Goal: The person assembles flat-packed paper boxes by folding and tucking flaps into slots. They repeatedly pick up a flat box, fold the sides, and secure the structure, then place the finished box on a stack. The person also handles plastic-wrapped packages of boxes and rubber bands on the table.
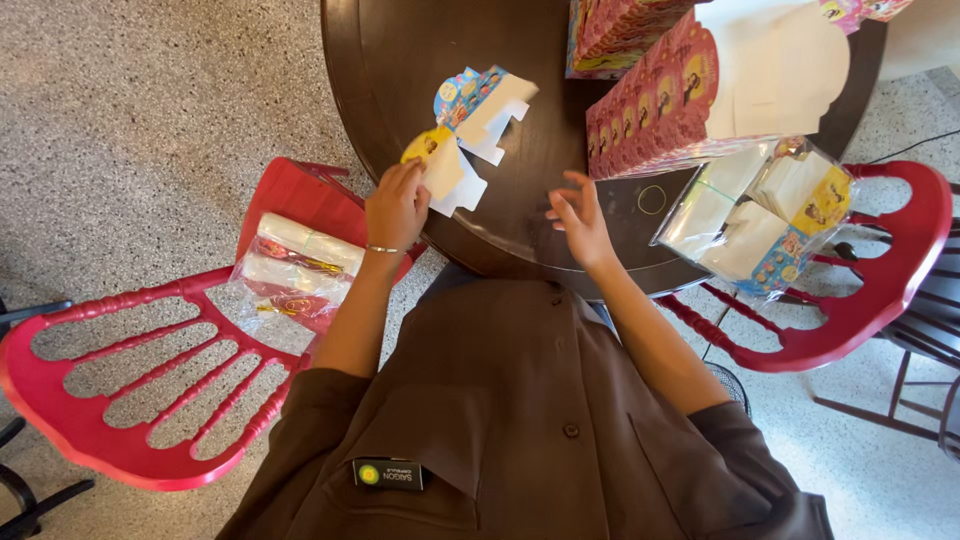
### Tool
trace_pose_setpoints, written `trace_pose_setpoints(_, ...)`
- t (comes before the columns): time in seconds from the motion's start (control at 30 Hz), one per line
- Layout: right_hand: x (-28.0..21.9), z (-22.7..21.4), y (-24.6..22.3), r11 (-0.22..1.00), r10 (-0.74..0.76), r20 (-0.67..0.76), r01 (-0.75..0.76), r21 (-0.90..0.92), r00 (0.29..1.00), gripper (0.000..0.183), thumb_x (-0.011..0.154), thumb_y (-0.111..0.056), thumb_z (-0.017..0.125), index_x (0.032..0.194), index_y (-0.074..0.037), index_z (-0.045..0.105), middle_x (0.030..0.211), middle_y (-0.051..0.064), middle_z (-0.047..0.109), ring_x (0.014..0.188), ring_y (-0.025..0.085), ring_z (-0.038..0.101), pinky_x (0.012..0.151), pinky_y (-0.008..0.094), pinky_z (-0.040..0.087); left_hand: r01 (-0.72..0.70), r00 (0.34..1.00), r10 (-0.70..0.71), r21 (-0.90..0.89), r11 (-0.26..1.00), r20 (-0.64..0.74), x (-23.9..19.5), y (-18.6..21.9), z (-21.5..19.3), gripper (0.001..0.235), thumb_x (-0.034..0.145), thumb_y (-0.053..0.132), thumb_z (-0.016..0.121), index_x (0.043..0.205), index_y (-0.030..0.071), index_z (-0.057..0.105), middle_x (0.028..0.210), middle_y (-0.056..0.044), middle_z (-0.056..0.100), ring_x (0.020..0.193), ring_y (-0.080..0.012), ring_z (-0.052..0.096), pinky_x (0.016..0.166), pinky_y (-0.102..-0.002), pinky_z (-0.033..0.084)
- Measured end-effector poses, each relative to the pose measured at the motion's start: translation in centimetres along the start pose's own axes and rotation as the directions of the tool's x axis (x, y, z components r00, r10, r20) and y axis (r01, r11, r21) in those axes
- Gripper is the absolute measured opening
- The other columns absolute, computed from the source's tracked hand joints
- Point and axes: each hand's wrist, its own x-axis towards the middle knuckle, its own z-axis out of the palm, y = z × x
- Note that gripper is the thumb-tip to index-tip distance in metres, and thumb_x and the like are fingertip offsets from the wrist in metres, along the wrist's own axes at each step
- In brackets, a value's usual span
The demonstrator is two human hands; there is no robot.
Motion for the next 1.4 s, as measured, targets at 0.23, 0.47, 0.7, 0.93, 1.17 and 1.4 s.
trace_pose_setpoints(0.23,1.4,3.7,-5.9,0.981,0.173,0.304,-0.19,0.027,0.937,0.089,0.092,-0.035,0.073,0.153,-0.008,0.014,0.126,0.019,0.066,0.088,0.025,0.073,0.071,0.037,0.064,-0.165,0.986,0.167,-0.068,0.984,0.026,1.9,4.1,-4.0,0.036,0.088,-0.001,0.067,0.124,0.001,0.065,0.129,-0.013,0.069,0.117,-0.0291,0.068,0.093,-0.039,0.057)
trace_pose_setpoints(0.47,0.7,7.2,-3.9,0.997,0.018,0.293,-0.041,0.073,0.956,0.072,0.093,-0.016,0.065,0.15,-0.004,0.022,0.115,0.01,0.063,0.081,0.017,0.073,0.054,0.033,0.064,-0.048,0.996,0.059,-0.164,0.985,0.062,-0.3,8.3,-1.7,0.041,0.087,0.004,0.071,0.127,0.004,0.064,0.129,-0.012,0.068,0.118,-0.0311,0.067,0.098,-0.04,0.056)
trace_pose_setpoints(0.7,-1.3,6.1,-1.2,0.941,0.162,0.39,-0.023,-0.337,0.906,0.05,0.102,-0.017,0.061,0.141,0.003,0.039,0.09,0.012,0.075,0.064,0.023,0.078,0.061,0.028,0.062,0.38,0.858,-0.344,-0.023,0.925,0.381,-1.0,8.8,2.0,0.061,0.089,0.003,0.067,0.147,0.01,0.05,0.129,-0.011,0.066,0.109,-0.0365,0.066,0.087,-0.048,0.054)
trace_pose_setpoints(0.93,-1.6,1.1,0.6,0.958,0.281,0.325,-0.247,-0.144,0.903,0.057,0.09,-0.014,0.062,0.141,-0.003,0.041,0.103,0.011,0.071,0.074,0.015,0.071,0.064,0.028,0.058,0.41,0.912,-0.341,-0.45,0.794,0.229,-2.4,3.4,4.8,0.081,0.082,0.001,0.061,0.158,0.012,0.034,0.15,-0.025,0.042,0.14,-0.0433,0.043,0.114,-0.048,0.042)
trace_pose_setpoints(1.17,-7.1,-3.2,1.7,0.878,0.428,0.261,-0.33,-0.347,0.865,0.076,0.088,-0.009,0.068,0.16,-0.013,0.043,0.12,0.024,0.067,0.093,0.021,0.054,0.085,0.036,0.047,0.116,0.757,0.167,-0.382,0.917,0.632,-8.5,3.1,1.1,0.074,0.085,0.007,0.073,0.153,0.017,0.046,0.157,-0.017,0.049,0.145,-0.0435,0.037,0.113,-0.053,0.033)
trace_pose_setpoints(1.4,-8.0,-6.2,0.9,0.932,0.024,0.458,0.145,-0.331,0.889,0.063,0.09,-0.022,0.076,0.148,-0.011,0.055,0.149,0.016,0.049,0.14,0.028,0.044,0.115,0.042,0.034,0.342,0.693,0.225,-0.587,0.734,0.685,-9.4,1.3,-0.5,0.058,0.08,0.011,0.073,0.137,0.007,0.061,0.129,-0.02,0.067,0.115,-0.0335,0.066,0.096,-0.041,0.051)
